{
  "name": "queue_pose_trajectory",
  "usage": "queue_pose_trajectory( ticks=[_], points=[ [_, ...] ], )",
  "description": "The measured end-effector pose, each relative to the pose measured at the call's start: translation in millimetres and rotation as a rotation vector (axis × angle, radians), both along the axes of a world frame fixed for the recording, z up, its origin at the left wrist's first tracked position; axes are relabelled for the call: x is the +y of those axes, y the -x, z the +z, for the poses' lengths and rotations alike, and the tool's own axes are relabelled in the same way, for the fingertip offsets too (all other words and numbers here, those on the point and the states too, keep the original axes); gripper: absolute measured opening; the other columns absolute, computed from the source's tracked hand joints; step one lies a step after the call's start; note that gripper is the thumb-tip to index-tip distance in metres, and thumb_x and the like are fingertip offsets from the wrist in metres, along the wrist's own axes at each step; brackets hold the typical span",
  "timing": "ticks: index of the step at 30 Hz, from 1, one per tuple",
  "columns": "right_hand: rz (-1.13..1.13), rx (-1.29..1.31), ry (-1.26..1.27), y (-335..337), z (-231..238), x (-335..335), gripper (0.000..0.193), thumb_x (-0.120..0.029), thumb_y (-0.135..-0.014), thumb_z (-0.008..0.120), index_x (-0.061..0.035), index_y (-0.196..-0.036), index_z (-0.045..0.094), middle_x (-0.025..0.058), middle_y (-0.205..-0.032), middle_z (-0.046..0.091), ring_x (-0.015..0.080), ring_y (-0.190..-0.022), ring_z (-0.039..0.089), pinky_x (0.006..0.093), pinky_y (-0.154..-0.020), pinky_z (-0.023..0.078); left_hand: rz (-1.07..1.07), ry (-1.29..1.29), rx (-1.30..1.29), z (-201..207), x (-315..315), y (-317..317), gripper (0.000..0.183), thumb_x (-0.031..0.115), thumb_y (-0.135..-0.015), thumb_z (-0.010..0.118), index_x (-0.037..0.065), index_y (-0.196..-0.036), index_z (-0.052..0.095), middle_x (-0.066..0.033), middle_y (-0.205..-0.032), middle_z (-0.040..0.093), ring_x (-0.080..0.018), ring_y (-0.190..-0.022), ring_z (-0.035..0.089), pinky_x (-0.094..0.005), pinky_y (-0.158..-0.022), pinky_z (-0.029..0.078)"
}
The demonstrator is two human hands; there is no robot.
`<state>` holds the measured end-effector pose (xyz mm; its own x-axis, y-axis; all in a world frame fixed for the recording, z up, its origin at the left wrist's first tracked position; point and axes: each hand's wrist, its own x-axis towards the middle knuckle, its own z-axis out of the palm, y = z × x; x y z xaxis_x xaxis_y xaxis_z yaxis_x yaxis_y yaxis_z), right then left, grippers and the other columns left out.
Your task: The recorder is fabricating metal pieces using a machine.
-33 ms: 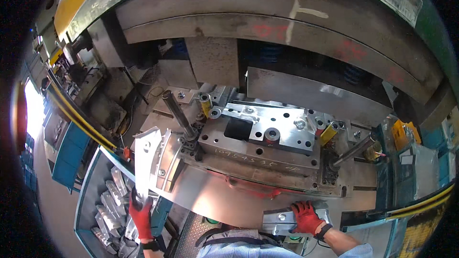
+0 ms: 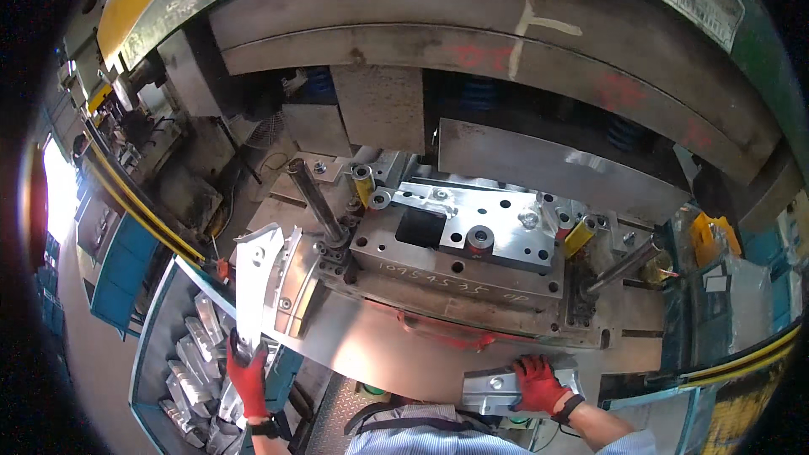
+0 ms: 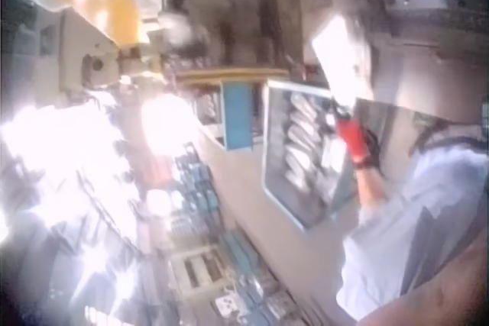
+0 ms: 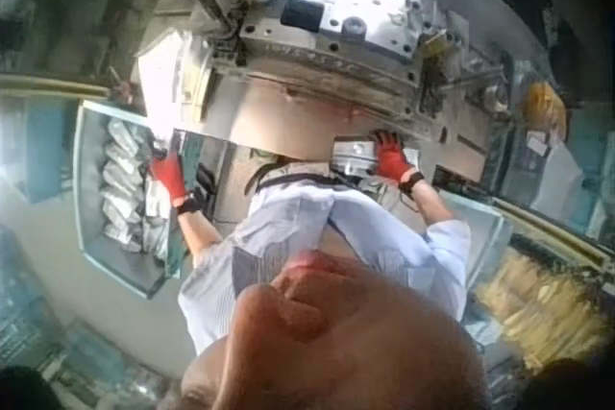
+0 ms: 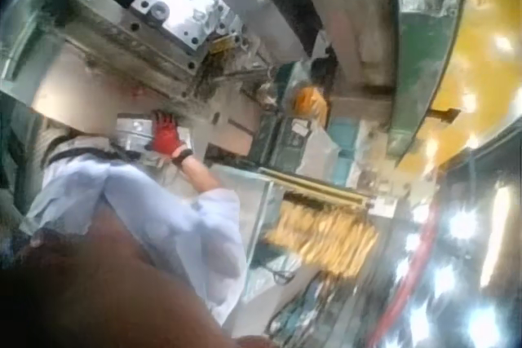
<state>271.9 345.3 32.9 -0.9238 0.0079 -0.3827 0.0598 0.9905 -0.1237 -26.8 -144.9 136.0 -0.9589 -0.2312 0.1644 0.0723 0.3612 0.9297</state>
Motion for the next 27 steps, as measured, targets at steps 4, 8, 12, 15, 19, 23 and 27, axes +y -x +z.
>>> queue_pose_trajectory(
  ticks=[4, 8, 12, 15, 19, 23, 27],
  points=[
    [-0.007, -0.039, -0.063, 0, -6, 0, 0.115, -0.065, -0.059, 0.075, 0.0007, -0.142, 0.032, 0.0271, -0.142, 0.035, 0.0437, -0.134, 0.03, 0.0594, -0.112, 0.018, 0.272, 0.793, 0.075, -34, 15, 27, 0.092, 0.033, -0.06, 0.085, 0.002, -0.138, 0.046, -0.0191, -0.123, 0.06, -0.034, -0.108, 0.057, -0.0433, -0.096, 0.042],
    [0.049, -0.033, -0.037, 6, 5, -4, 0.113, -0.063, -0.061, 0.075, -0.0016, -0.144, 0.03, 0.027, -0.143, 0.035, 0.0436, -0.135, 0.03, 0.0587, -0.112, 0.019, 0.218, 0.891, 0.053, -61, 22, 61, 0.098, 0.047, -0.056, 0.084, 0.005, -0.136, 0.047, -0.0182, -0.109, 0.061, -0.0358, -0.104, 0.055, -0.0483, -0.099, 0.036],
    [0.057, 0.024, -0.031, 4, 11, -6, 0.113, -0.061, -0.062, 0.075, -0.0051, -0.147, 0.027, 0.0251, -0.141, 0.037, 0.042, -0.133, 0.033, 0.0571, -0.112, 0.021, 0.141, 0.994, -0.058, -70, 54, 82, 0.103, 0.054, -0.058, 0.079, 0.005, -0.139, 0.04, -0.0171, -0.115, 0.056, -0.0335, -0.108, 0.053, -0.0493, -0.109, 0.026],
    [0.025, 0.057, -0.033, 1, 15, -10, 0.113, -0.06, -0.061, 0.076, -0.0064, -0.148, 0.028, 0.024, -0.138, 0.04, 0.0411, -0.129, 0.037, 0.0554, -0.111, 0.023, 0.128, 1.095, -0.012, -100, 60, 98, 0.105, 0.056, -0.059, 0.077, 0.003, -0.141, 0.036, -0.0168, -0.117, 0.054, -0.0324, -0.111, 0.051, -0.0487, -0.111, 0.024],
    [-0.064, 0.143, 0.03, 5, 58, -20, 0.114, -0.062, -0.059, 0.077, -0.0063, -0.147, 0.031, 0.0248, -0.132, 0.045, 0.0416, -0.125, 0.041, 0.0545, -0.11, 0.025, 0.075, 1.13, -0.08, -113, 74, 111, 0.108, 0.057, -0.057, 0.078, -0.001, -0.138, 0.035, -0.0171, -0.116, 0.055, -0.0315, -0.109, 0.053, -0.0455, -0.107, 0.03],
    [-0.073, 0.112, 0.026, 33, 124, -35, 0.114, -0.064, -0.058, 0.076, -0.0052, -0.146, 0.033, 0.0249, -0.128, 0.046, 0.0405, -0.121, 0.043, 0.0557, -0.109, 0.025, -0.066, 0.983, -0.173, -100, 73, 119, 0.104, 0.054, -0.058, 0.079, -0.003, -0.135, 0.037, -0.0203, -0.115, 0.056, -0.0344, -0.105, 0.054, -0.0461, -0.1, 0.034],
    [0.051, 0.292, -0.134, 91, 196, -43, 0.113, -0.064, -0.059, 0.075, -0.003, -0.145, 0.033, 0.0255, -0.124, 0.046, 0.0406, -0.12, 0.043, 0.058, -0.109, 0.024, -0.038, 0.893, 0.24, -97, 66, 99, 0.086, 0.04, -0.074, 0.073, -0.003, -0.138, 0.037, -0.0278, -0.135, 0.045, -0.0418, -0.129, 0.039, -0.0521, -0.113, 0.023]
  ],
)
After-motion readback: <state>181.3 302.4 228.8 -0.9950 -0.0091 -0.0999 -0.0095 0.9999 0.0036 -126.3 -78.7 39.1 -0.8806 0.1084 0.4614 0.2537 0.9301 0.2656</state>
